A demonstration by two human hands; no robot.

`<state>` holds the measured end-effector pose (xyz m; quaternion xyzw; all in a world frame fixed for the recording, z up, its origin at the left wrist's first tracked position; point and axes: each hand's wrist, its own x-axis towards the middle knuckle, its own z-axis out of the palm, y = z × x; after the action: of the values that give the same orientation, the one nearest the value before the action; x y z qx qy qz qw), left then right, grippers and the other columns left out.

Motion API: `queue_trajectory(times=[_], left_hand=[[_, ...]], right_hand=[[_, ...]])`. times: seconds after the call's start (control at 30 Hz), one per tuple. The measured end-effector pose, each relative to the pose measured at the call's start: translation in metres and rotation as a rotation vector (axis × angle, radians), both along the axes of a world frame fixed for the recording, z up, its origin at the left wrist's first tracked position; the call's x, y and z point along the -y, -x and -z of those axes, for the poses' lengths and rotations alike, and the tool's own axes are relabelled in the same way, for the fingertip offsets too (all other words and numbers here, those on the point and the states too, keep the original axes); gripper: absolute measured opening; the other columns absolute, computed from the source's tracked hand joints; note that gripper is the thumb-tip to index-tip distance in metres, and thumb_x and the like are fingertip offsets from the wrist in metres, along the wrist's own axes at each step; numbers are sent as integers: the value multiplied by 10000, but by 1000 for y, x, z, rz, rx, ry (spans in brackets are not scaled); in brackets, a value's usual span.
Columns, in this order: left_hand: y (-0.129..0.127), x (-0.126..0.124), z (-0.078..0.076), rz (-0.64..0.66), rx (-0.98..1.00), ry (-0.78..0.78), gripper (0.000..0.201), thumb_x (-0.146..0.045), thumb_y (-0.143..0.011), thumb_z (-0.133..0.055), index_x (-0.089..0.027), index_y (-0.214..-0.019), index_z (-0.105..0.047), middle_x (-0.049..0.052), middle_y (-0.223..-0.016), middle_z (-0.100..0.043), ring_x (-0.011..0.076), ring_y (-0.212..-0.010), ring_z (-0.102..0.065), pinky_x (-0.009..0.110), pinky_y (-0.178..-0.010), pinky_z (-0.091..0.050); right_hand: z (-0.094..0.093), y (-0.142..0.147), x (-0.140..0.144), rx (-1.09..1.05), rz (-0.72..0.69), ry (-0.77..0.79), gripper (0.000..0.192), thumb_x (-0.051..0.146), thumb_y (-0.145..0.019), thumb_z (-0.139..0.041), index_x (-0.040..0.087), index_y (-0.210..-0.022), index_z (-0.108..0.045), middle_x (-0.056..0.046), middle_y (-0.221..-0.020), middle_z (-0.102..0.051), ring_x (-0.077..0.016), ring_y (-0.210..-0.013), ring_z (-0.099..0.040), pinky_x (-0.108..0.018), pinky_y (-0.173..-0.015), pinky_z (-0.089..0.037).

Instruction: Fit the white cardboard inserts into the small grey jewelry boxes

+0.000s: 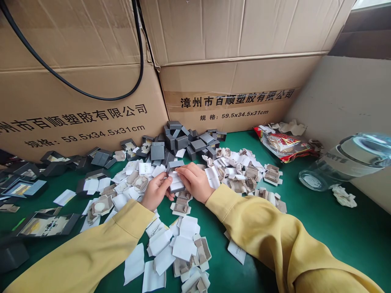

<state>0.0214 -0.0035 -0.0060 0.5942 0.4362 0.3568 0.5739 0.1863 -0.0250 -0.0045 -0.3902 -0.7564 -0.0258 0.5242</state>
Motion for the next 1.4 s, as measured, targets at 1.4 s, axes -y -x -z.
queue_trajectory(times=[1.4], left_hand=[[1, 4, -4, 108, -83, -50, 264, -437, -783, -535, -177, -820, -499, -34, -542, -555, 136, -409, -582, 214, -364, -461]], right_hand=[[0, -1, -6, -166, 128, 313, 101, 193, -822, -503, 190, -899, -567, -13, -774, -584, -120, -612, -482, -245, -581, -421]])
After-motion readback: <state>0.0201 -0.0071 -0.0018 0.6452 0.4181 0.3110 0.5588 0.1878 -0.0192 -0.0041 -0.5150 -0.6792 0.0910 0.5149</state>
